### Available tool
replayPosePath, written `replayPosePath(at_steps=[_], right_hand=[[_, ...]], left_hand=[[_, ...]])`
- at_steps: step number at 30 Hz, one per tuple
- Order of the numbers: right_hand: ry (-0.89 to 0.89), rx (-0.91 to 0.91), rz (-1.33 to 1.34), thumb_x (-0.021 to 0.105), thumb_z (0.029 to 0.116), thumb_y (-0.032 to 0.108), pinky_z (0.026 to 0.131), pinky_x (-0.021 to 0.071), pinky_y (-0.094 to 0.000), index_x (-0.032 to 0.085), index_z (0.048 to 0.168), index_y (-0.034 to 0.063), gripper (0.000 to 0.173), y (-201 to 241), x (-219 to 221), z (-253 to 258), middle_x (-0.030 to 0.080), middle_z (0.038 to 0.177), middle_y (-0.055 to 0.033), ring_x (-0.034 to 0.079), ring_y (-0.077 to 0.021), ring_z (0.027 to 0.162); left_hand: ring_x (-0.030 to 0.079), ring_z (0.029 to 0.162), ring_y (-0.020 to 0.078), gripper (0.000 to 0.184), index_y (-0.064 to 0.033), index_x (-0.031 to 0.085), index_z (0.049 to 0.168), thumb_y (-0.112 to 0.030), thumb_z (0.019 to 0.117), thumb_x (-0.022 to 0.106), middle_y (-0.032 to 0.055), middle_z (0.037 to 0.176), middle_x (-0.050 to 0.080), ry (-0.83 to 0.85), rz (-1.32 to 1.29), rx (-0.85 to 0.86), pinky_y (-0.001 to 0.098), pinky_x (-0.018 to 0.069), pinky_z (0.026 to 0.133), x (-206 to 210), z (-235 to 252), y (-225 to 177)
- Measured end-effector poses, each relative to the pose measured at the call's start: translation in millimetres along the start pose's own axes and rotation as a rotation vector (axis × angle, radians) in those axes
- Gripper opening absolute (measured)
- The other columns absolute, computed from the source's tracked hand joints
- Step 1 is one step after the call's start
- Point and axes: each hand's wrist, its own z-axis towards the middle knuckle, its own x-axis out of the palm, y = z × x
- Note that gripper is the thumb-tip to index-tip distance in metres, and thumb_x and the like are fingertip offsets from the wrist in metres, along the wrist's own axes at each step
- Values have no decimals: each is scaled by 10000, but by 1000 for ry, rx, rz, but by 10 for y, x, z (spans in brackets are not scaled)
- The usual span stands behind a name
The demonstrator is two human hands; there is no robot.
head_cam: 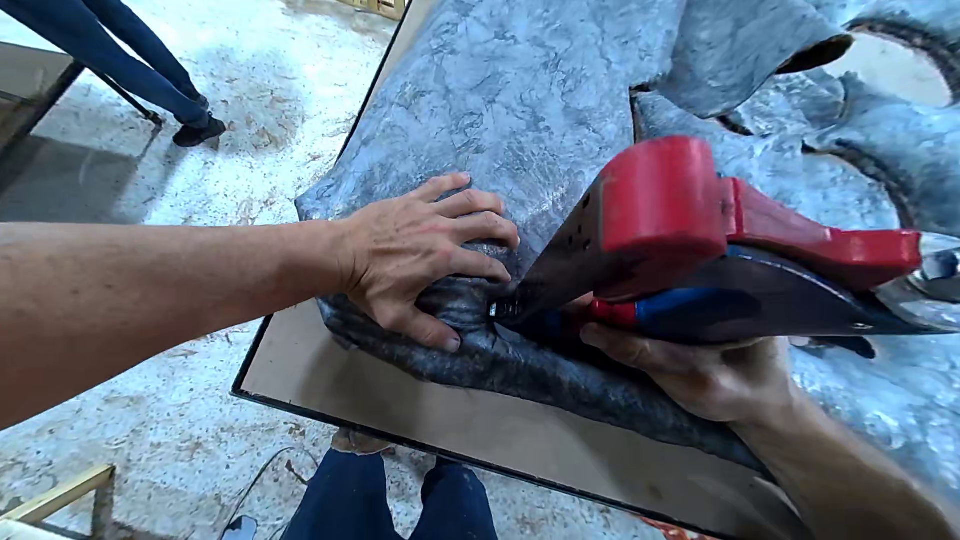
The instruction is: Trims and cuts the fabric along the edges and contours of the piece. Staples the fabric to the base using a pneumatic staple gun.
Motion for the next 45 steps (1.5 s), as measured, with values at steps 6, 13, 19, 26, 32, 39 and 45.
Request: replayPosePath(at_steps=[6,13,19,26,32,39,45], right_hand=[[-38,15,-24,798,885,181,902,630,-294,677,1192,180,330,39,76,-8,747,1107,51,726,-117,1014],[-24,-3,42,800,880,146,890,633,-285,671,1202,180,349,23,73,54,747,1134,23,731,-149,1019],[30,-9,122,805,878,124,837,642,-310,669,1169,152,323,-38,57,127,748,1062,-15,735,-169,947],[-77,35,125,828,827,85,900,634,-338,702,1157,121,355,30,-176,54,758,1102,-34,738,-185,997],[-290,86,116,832,798,61,922,628,-372,704,1146,103,373,-21,-171,-108,759,1089,-57,736,-217,1013],[-341,113,120,837,800,82,903,636,-383,677,1156,60,391,-53,-139,-106,762,1076,-91,745,-238,981],[-370,105,115,829,800,55,887,642,-382,688,1126,23,357,-52,-131,-109,762,1051,-98,747,-230,965]], left_hand=[[519,1355,231,638,-227,713,1280,-665,826,615,11,1372,634,65,9,-33,533,310,1195,-94,13,-13],[447,1419,302,884,-188,619,1392,-819,784,509,42,1445,572,96,78,33,601,272,1195,-78,82,153],[453,1411,293,894,-199,631,1372,-837,757,514,28,1424,580,90,85,43,610,273,1195,-32,96,190],[509,1377,324,800,-82,681,1252,-750,918,394,117,1350,639,-66,-20,111,541,303,1230,-46,-11,249],[468,1426,303,662,-185,689,1347,-557,1031,241,48,1425,625,171,75,246,511,310,1221,-109,-7,239],[394,1499,304,683,-159,677,1357,-586,1019,265,46,1486,591,228,60,272,504,264,1262,-126,73,326],[389,1509,232,606,-123,662,1379,-484,1053,301,35,1514,567,215,17,275,429,290,1273,-189,-3,400]])
